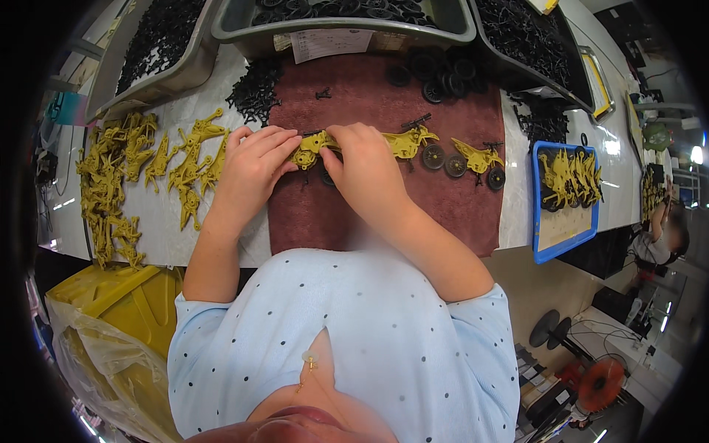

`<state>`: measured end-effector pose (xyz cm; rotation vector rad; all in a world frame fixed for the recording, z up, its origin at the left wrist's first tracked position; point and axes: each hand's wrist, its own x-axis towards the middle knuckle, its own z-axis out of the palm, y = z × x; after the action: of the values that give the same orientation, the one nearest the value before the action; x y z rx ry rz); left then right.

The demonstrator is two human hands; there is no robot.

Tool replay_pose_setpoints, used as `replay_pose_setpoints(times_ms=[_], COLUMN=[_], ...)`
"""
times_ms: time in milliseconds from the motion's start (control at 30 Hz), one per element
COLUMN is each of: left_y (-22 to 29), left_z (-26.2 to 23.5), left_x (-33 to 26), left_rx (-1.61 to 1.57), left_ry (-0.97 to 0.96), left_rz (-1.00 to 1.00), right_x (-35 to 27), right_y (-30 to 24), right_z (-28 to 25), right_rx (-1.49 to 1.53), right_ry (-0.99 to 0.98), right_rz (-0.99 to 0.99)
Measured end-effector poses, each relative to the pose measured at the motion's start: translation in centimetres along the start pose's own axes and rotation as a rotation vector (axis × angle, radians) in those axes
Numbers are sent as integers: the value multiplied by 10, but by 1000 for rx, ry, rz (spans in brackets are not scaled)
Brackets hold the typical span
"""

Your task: The person assembles toy motorcycles by attaching wheels and handlebars to frames by hand, places the assembled motorcycles into a tray, and lays out additional motorcycle frames on a cloth mat to attach small parts.

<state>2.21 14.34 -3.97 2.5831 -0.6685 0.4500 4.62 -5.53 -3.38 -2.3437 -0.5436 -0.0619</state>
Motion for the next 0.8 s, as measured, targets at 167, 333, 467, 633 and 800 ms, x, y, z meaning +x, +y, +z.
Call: replay_pose_setpoints(times_ms=[167,333,467,633,800], left_y=[-2,0,1,-2,0], left_z=[-1,2,1,3,2], left_x=[-3,-3,-3,-4,-3], left_rx=[-3,4,1,9,-34], left_ry=[-6,8,5,4,-39], left_rz=[-10,3,0,-8,-36], right_x=[-1,-3,-2,-4,-6], right_y=[1,1,0,3,5], right_z=[6,6,6,12,11], right_rx=[-78,-123,-137,-126,-118], right_ry=[-4,27,69,35,53], right_rz=[-32,-41,-82,-48,-52])
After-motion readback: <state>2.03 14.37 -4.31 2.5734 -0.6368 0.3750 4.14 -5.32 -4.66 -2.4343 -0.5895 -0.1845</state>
